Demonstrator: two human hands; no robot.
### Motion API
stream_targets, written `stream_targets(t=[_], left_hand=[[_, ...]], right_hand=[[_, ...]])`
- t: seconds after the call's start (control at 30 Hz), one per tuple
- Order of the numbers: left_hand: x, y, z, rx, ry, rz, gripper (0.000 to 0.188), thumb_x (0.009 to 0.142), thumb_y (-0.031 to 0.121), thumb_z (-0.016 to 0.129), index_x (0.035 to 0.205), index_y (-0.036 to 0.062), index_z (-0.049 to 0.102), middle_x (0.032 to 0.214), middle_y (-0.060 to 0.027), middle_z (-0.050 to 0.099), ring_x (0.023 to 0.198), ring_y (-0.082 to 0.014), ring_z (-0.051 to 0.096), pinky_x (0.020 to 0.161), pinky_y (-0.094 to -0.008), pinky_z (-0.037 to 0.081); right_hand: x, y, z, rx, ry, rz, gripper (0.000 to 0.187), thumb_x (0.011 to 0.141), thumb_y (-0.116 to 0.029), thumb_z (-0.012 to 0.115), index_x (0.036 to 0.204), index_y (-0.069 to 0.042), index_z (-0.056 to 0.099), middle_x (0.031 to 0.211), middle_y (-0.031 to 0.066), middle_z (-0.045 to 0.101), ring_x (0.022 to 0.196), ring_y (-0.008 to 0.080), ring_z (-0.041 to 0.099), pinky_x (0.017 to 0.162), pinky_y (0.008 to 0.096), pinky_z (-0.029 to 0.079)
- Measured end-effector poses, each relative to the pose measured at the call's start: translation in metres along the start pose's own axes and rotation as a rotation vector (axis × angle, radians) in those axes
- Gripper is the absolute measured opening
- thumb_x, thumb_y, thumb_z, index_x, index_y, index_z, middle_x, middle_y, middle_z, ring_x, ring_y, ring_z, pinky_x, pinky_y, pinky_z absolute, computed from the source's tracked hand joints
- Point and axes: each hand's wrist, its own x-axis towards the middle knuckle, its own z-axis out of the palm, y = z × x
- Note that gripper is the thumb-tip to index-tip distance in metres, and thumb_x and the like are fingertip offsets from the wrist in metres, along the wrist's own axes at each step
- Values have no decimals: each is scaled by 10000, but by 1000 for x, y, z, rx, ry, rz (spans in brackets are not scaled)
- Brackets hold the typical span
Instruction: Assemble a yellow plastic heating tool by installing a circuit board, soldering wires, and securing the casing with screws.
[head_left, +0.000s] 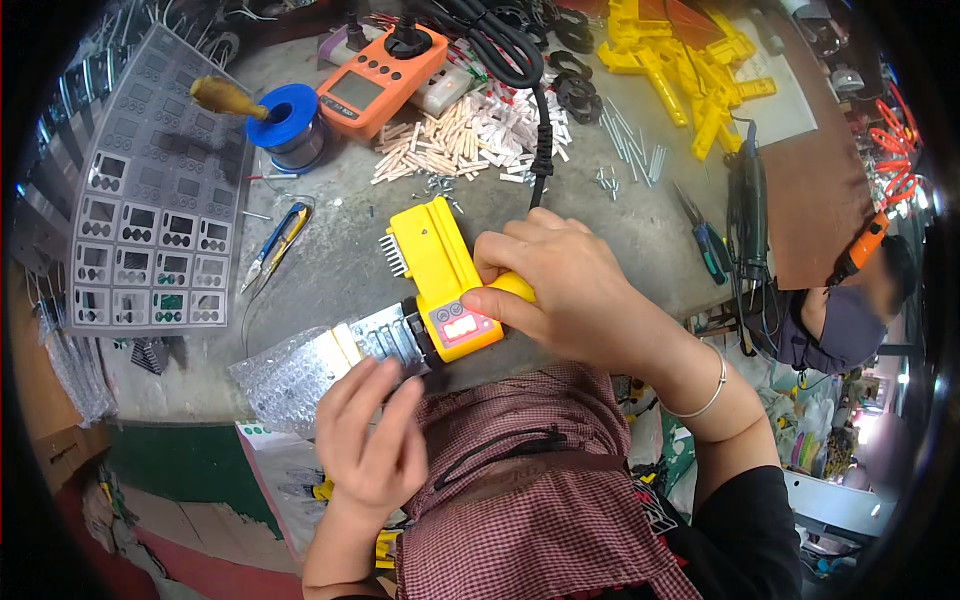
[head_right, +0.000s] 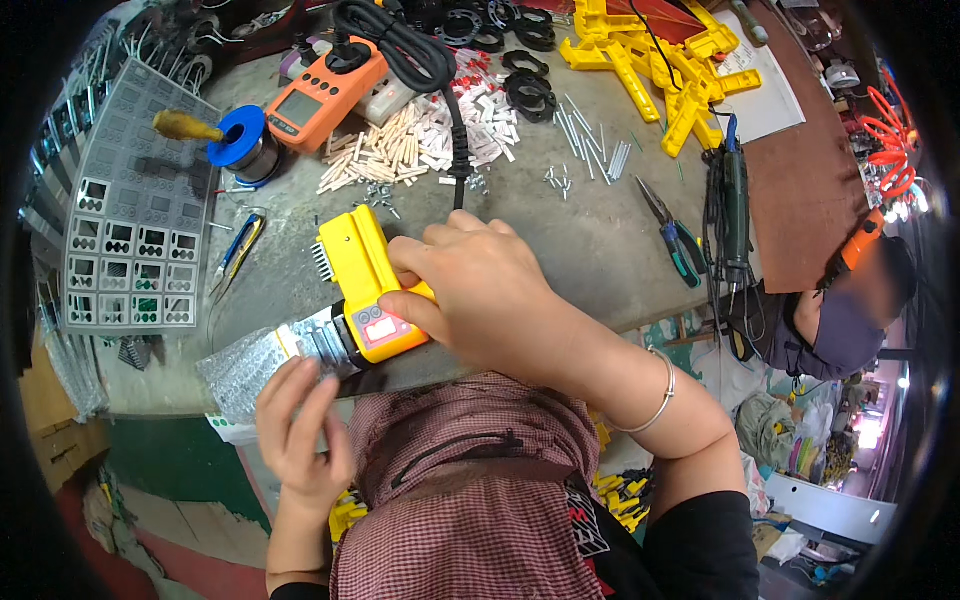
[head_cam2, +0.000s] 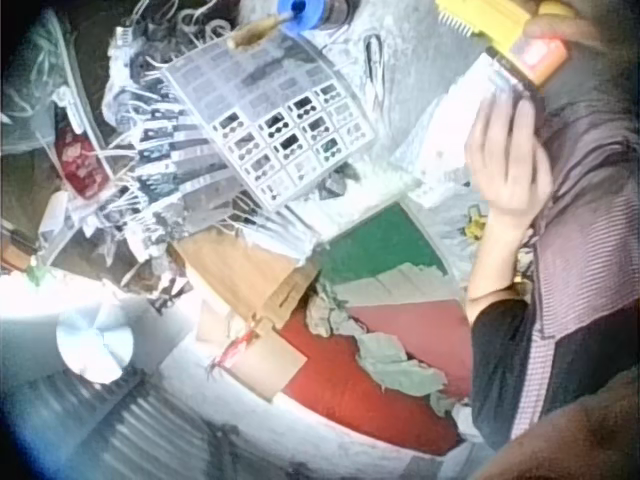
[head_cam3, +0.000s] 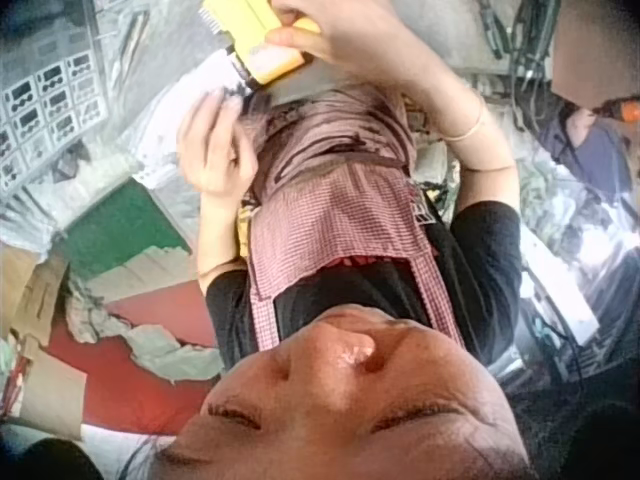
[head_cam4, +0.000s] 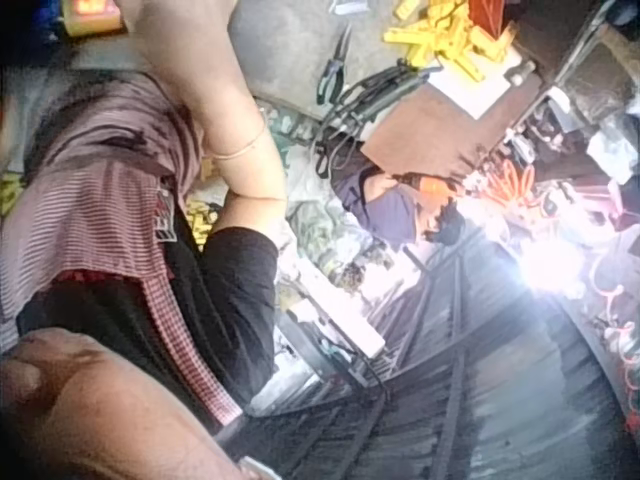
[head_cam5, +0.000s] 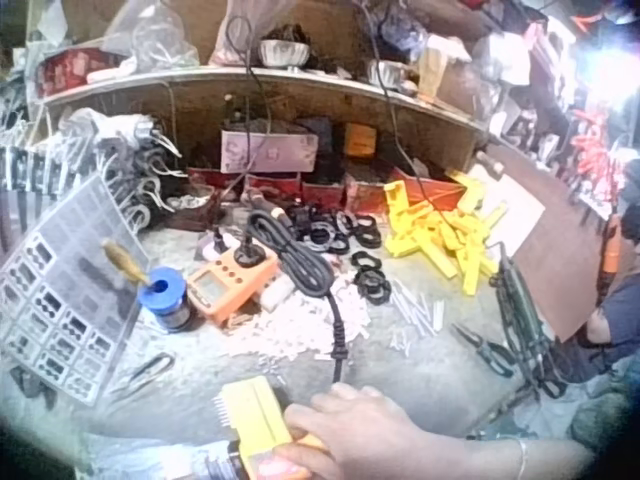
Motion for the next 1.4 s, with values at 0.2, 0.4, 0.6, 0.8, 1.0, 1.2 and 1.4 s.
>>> stream_targets(t=[0.2,0.4,0.6,0.8,1.0,1.2,1.4], left_hand=[[-65,-16,-51,222,175,-208,311,798,-114,556,1088,-18,611,1115,-160,598,1032,-327,590,900,-399,481],[-124,-48,-85,288,583,-738,279,848,-40,574,1126,-16,590,1138,-141,592,1085,-275,561,974,-368,431],[-134,-83,-91,-624,361,-1036,495,750,92,763,1196,-11,573,1118,-121,641,1095,-186,588,945,-328,450],[-113,-85,-92,-980,238,-1134,407,744,72,778,1115,-34,649,951,-61,706,842,-123,658,744,-258,512],[-107,-88,-87,-1015,254,-1159,314,758,14,754,1058,-42,684,928,-80,716,809,-124,670,719,-252,531],[-109,-87,-85,-900,242,-1059,299,787,31,730,1073,-42,680,930,-61,705,818,-109,649,723,-252,523],[-96,-84,-95,-770,100,-1090,310,773,58,751,1051,-58,678,931,-61,691,801,-107,622,708,-258,503]], right_hand=[[-2,-5,0,-84,83,-42,240,826,-308,697,841,-81,622,811,89,634,790,299,600,707,402,476],[7,-26,2,-293,110,-84,227,795,-268,720,837,-69,620,805,94,624,779,304,599,679,407,478],[4,-81,3,-11,106,-290,173,767,-66,715,915,-56,624,814,102,589,774,315,573,672,403,463],[41,-139,80,182,-83,-582,161,713,-102,707,851,-74,628,819,70,536,813,257,561,672,350,492],[69,-161,133,-73,-97,-712,182,657,-103,688,813,-26,637,874,92,573,905,245,569,710,334,512],[66,-170,134,-144,-138,-718,166,653,-116,685,784,-25,638,870,95,583,910,249,580,703,338,517],[68,-155,122,47,-55,-563,122,681,-101,698,770,-35,646,816,83,577,830,257,579,660,335,502]])
